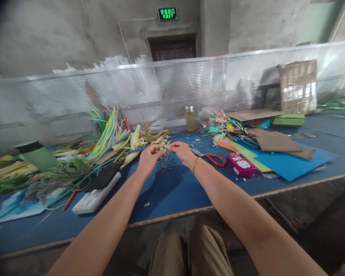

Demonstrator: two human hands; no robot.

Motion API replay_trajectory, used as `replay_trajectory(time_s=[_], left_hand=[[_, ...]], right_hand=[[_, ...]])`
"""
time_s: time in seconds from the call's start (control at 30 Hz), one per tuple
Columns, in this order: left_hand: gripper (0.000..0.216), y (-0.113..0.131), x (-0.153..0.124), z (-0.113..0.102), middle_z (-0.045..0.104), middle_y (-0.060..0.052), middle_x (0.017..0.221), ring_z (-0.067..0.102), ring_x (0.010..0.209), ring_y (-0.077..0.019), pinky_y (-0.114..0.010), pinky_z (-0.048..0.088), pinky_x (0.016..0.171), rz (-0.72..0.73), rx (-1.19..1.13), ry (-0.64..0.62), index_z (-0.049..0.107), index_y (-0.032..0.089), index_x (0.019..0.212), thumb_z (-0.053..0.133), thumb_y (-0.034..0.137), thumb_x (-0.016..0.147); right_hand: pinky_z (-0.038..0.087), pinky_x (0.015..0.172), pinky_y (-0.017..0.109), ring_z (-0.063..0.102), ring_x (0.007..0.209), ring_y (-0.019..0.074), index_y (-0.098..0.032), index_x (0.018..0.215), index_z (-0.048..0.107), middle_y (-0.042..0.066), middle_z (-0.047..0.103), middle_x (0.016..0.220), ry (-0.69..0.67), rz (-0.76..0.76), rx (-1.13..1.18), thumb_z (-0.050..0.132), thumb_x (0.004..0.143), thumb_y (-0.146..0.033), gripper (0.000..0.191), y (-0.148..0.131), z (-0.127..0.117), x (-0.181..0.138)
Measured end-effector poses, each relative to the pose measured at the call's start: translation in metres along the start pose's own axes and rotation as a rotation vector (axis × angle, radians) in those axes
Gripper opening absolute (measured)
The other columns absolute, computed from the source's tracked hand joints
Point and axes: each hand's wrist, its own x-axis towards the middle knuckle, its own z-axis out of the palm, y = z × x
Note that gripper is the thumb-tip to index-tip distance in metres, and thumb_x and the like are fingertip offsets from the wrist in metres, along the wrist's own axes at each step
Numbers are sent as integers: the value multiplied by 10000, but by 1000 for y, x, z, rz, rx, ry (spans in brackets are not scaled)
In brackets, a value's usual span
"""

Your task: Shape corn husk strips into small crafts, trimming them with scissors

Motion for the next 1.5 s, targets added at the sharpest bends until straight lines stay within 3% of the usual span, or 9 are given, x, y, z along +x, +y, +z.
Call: replay_trajectory(time_s=[0.17, 0.43, 0.63, 0.87, 0.97, 1.1, 1.27, 1.4, 1.5], left_hand=[[299, -2, 1, 0, 680, -19, 702, 635, 644, -173, -280, 469, 655, 2, 33, 30, 677, 175, 806, 786, 343, 584], [278, 6, -3, 2, 682, -36, 670, 629, 663, -180, -266, 436, 624, -44, 59, 21, 711, 176, 791, 725, 423, 665], [261, 0, -2, 3, 663, -25, 671, 586, 628, -134, -227, 386, 551, -220, -182, 66, 700, 158, 794, 774, 315, 599], [258, -3, 2, 3, 653, -25, 641, 579, 601, -107, -245, 449, 624, -321, -383, 68, 684, 134, 713, 821, 188, 502], [248, -3, 4, 2, 650, -24, 640, 589, 614, -113, -262, 470, 654, -320, -380, 84, 679, 133, 706, 817, 177, 505], [268, -4, 4, -1, 645, -18, 629, 577, 589, -109, -261, 470, 630, -305, -359, 110, 679, 133, 728, 815, 193, 505], [357, -2, 3, -1, 657, -15, 690, 575, 583, -98, -242, 464, 604, -330, -343, 93, 682, 148, 817, 835, 257, 513], [384, 1, 2, 1, 681, -40, 795, 619, 650, -129, -230, 434, 554, -430, -346, 79, 667, 180, 869, 808, 399, 586], [369, -1, -2, 4, 675, -43, 760, 613, 650, -136, -218, 378, 518, -491, -259, -83, 670, 171, 798, 825, 403, 556]], right_hand=[[391, 603, 232, 507, 599, 78, -181, 710, 622, -35, 606, 647, -4, 42, 32, 781, 571, -324, 255, 3, 0, 1], [411, 632, 246, 503, 585, 76, -165, 679, 619, -29, 609, 622, 15, -68, 30, 781, 571, -315, 246, 3, 0, 1], [456, 720, 270, 566, 651, 102, -165, 670, 633, -9, 650, 664, 14, -147, 6, 778, 559, -288, 220, 6, 1, 3], [481, 742, 283, 594, 675, 121, -171, 650, 659, 4, 673, 678, 53, -164, -58, 789, 552, -263, 187, 8, 1, 6], [478, 708, 274, 591, 673, 116, -167, 685, 662, 7, 669, 692, 43, -122, -41, 799, 563, -273, 212, 5, 3, 3], [459, 621, 254, 599, 684, 122, -178, 885, 679, 25, 681, 767, -36, 24, -41, 801, 607, -337, 342, 1, 4, -5], [373, 514, 218, 502, 539, 74, -171, 724, 656, -23, 623, 625, -174, 104, -65, 833, 552, -316, 286, 2, 2, -7], [401, 547, 229, 500, 538, 74, -171, 683, 624, -28, 606, 603, -91, 96, 50, 824, 559, -276, 257, 4, -3, 1], [439, 607, 241, 548, 602, 91, -171, 690, 617, -18, 627, 642, -27, 98, 118, 824, 554, -271, 267, 4, -5, 4]])
